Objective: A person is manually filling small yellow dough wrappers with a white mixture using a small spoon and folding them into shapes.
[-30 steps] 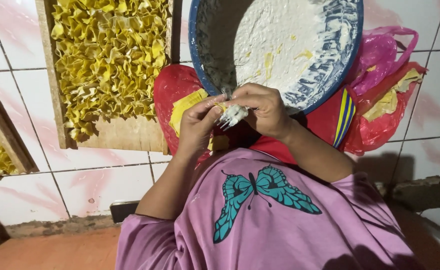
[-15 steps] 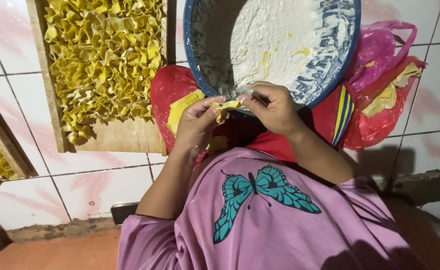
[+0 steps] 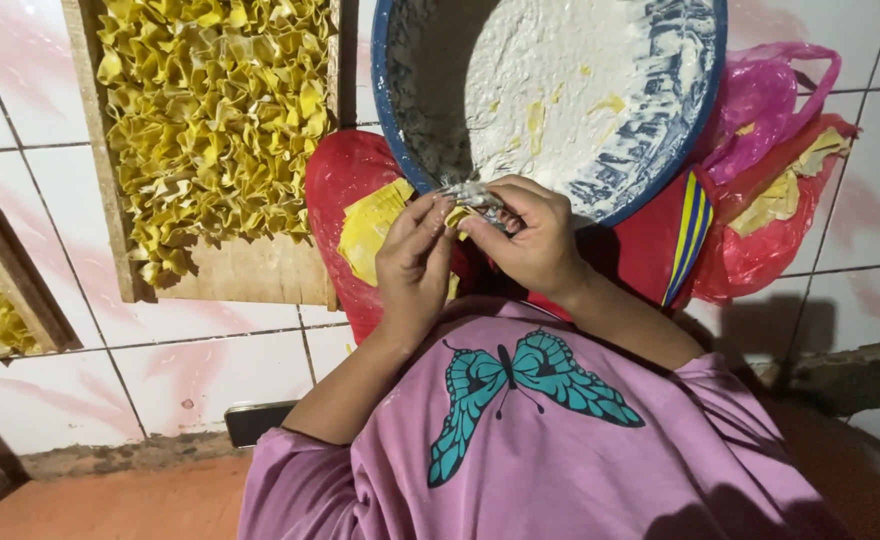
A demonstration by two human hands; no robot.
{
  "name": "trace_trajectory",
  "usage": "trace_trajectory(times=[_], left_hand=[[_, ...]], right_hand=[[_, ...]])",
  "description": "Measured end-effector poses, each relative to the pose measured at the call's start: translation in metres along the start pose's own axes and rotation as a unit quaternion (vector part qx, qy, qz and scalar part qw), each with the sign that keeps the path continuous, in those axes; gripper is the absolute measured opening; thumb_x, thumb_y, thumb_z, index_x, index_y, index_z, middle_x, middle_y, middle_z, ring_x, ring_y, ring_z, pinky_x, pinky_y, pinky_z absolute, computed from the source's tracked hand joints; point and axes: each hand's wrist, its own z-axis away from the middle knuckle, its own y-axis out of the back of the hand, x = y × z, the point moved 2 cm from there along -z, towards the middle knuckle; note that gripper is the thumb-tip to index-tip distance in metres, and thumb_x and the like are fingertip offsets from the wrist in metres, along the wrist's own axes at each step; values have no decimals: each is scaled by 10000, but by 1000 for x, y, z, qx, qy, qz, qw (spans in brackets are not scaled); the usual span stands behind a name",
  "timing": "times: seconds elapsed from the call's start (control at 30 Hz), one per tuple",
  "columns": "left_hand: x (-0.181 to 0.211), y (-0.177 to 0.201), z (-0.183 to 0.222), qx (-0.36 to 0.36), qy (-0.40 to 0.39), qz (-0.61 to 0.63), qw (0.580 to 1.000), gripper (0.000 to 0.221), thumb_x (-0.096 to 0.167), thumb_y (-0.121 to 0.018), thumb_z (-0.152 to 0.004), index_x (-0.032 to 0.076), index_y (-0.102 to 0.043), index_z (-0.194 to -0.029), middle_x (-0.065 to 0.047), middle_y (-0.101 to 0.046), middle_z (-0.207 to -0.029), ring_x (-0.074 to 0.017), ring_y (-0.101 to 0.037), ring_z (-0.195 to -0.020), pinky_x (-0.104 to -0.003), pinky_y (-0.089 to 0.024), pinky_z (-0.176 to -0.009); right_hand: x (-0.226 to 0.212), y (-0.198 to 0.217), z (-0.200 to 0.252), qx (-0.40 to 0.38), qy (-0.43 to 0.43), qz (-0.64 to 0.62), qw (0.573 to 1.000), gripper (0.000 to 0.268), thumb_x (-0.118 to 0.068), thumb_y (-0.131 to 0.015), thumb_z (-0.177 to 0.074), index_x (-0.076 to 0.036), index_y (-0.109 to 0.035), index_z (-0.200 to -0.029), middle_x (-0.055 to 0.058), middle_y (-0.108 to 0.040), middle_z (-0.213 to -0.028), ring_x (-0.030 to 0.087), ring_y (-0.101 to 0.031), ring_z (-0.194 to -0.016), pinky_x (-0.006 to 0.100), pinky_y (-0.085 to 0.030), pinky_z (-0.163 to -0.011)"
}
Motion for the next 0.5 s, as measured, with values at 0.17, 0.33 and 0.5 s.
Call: trace_trajectory(times=[0.17, 0.33, 0.5], left_hand=[[3, 4, -3, 12, -15, -14, 1000, 205, -53, -733, -906, -26, -746, -1109, -228, -717, -1108, -407, -710, -1091, -472, -556, -973], [-14, 30, 5, 6, 0, -16, 1000, 154, -7, -729, -899, 4, -751, -1051, -180, -704, -1089, -396, -685, -1127, -476, -537, -996], [-70, 91, 34, 151, 81, 37, 985, 144, -61, -667, -915, 33, -665, -1024, -146, -672, -1078, -279, -642, -1080, -412, -498, -985]], right_hand=[[-1, -10, -2, -9, 43, 57, 997, 86, 29, -796, -867, 37, -732, -923, 160, -700, -828, 324, -697, -685, 351, -553, -591], [8, -21, 4, -91, 39, 21, 995, 107, 57, -768, -868, 46, -725, -965, 185, -714, -891, 376, -712, -781, 440, -552, -641], [31, -9, 11, -81, -22, 17, 996, 93, 1, -767, -953, 35, -743, -1035, 173, -701, -892, 236, -681, -827, 348, -521, -677]])
